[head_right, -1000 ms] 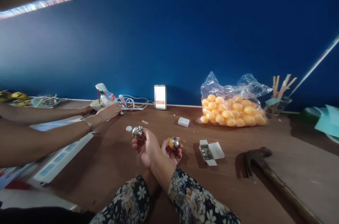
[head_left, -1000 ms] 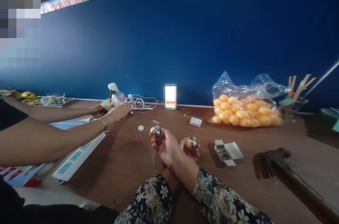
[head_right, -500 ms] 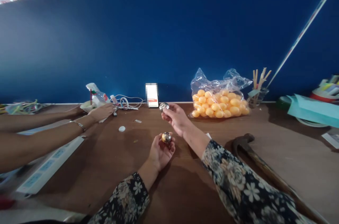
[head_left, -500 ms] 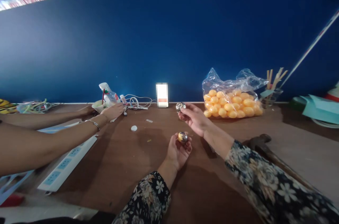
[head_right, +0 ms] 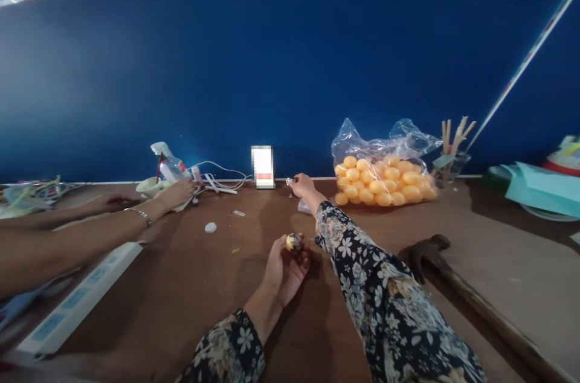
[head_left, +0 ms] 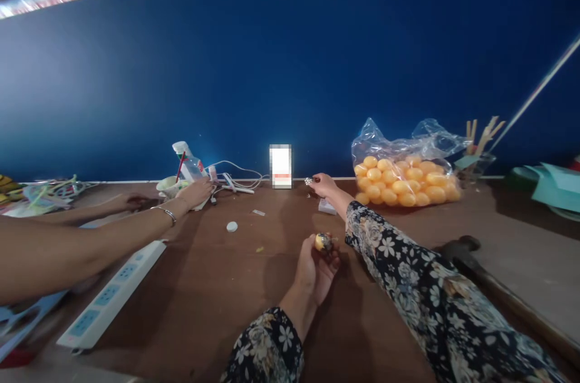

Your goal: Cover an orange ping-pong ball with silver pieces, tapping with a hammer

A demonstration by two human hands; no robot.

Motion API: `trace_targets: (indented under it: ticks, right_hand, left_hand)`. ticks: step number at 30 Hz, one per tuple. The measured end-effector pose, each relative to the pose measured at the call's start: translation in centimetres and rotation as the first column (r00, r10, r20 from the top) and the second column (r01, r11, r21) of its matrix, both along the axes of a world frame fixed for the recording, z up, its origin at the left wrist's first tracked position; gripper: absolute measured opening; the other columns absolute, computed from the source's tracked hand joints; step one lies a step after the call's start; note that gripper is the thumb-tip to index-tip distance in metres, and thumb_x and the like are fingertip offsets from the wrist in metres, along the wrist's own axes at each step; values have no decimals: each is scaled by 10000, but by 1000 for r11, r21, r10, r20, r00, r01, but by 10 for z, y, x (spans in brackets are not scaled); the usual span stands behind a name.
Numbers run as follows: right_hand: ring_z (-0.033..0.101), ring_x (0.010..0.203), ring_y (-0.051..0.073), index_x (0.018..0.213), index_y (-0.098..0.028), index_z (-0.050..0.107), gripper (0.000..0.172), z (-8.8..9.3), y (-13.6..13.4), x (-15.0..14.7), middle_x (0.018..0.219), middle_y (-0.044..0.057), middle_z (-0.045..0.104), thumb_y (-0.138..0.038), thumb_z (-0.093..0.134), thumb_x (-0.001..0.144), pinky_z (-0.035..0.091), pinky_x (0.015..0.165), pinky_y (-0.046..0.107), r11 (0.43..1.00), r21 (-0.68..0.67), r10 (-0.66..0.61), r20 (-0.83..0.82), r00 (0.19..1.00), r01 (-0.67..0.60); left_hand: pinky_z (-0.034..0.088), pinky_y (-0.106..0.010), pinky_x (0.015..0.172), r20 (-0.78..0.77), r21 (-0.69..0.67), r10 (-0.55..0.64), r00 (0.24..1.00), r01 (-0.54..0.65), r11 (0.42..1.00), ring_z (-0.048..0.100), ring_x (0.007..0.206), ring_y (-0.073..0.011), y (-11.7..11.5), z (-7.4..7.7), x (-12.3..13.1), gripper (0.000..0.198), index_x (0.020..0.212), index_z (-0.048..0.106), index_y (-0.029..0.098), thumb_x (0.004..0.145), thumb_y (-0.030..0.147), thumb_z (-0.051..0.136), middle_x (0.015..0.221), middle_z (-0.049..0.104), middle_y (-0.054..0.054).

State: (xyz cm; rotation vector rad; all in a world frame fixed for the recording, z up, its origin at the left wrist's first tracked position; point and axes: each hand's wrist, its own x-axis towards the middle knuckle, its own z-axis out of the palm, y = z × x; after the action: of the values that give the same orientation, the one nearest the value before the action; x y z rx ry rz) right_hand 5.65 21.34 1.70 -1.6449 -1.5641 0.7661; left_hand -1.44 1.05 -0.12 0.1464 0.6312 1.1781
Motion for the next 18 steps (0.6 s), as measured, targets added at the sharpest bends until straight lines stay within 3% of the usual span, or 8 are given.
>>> trace_targets:
  ticks: [4, 8, 13, 18]
  right_hand:
    - [607, 982, 199, 1144, -171, 568, 284, -3, 12, 1, 1158, 77, 598, -315, 556, 900, 520, 836, 408, 996, -73, -42, 121, 992, 51]
    - [604, 997, 209, 1152, -166, 562, 296, -7, 18, 3, 1137, 74, 608, -313, 564, 894, 505, 860, 429, 995, -62, -59, 187, 981, 72]
    - [613, 975, 206, 1143, -157, 566, 300, -14, 21, 4, 1093, 74, 624, -313, 574, 887, 505, 856, 424, 996, -54, -56, 205, 977, 68]
    - [601, 1006, 210, 1178, -172, 550, 318, -13, 21, 9, 1175, 81, 590, -317, 564, 895, 511, 852, 420, 995, -42, -78, 186, 979, 87]
  left_hand:
    - [488, -178, 535, 12, -8, 10, 1000, -9, 1000, 593, 541, -90, 1, -1, 0, 305, 919, 646, 87, 870, 340, 485, 688, 651, -68]
    - [478, -176, 525, 10, -22, 21, 1000, -20, 1000, 578, 525, -85, 3, -1, 1, 314, 939, 644, 86, 862, 349, 490, 674, 640, -57]
    - [481, -181, 524, -3, -57, 24, 1000, -24, 998, 577, 522, -89, 5, 1, 1, 307, 936, 645, 88, 855, 346, 498, 674, 640, -61]
    - [484, -179, 515, -12, -59, 29, 1000, -30, 998, 585, 522, -93, 5, 3, 2, 296, 926, 648, 93, 865, 336, 492, 665, 648, -65]
